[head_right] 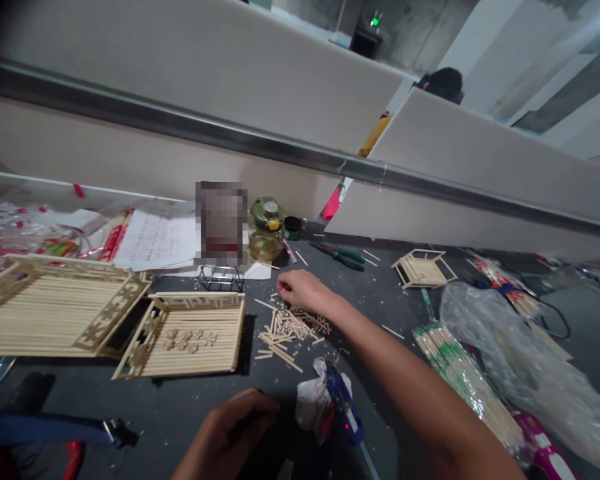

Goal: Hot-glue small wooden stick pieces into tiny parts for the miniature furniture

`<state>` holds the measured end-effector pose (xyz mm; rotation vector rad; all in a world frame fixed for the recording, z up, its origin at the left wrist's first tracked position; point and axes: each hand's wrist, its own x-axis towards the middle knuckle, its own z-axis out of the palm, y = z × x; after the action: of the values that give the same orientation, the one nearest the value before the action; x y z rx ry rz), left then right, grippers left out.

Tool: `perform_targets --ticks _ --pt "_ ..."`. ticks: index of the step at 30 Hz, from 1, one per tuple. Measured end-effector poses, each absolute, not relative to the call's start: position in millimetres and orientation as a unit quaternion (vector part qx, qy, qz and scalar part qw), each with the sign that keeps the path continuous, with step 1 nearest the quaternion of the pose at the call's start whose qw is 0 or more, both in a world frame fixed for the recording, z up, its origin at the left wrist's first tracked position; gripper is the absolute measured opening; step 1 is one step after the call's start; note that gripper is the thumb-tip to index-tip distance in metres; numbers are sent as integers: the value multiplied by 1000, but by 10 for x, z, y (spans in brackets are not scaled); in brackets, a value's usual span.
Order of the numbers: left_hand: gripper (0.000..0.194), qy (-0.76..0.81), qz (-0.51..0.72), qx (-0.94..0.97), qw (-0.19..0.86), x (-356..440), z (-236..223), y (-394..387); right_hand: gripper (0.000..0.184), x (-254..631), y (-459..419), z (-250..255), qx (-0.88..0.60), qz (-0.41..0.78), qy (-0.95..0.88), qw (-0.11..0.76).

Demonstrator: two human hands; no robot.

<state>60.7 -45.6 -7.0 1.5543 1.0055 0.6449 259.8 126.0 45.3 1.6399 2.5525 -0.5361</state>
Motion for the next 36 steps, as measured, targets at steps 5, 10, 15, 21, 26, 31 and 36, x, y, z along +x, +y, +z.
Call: perform_targets --ticks 5,10,15,21,26,31,36 --pt "19 422 279 665 549 618 -84 -433 13 2461 1204 366 528 -154 834 40" --pt "21 414 278 664 556 603 -75 -429 16 2443 1227 416 530 -133 835 61" --pt "21 414 270 657 569 598 -64 -427 12 2710 1204 571 547 -146 824 25" --pt "22 406 253 649 591 603 -77 -415 18 3085 917 514 521 -273 809 -3" --pt "21 419 227 651 591 604 -101 -436 27 3204 669 368 503 -347 790 -51" --pt "21 428 214 655 585 608 -90 -436 30 3222 612 362 479 -376 790 -71" --pt "19 422 226 658 581 608 -59 -411 36 3211 638 312 483 -353 798 -74"
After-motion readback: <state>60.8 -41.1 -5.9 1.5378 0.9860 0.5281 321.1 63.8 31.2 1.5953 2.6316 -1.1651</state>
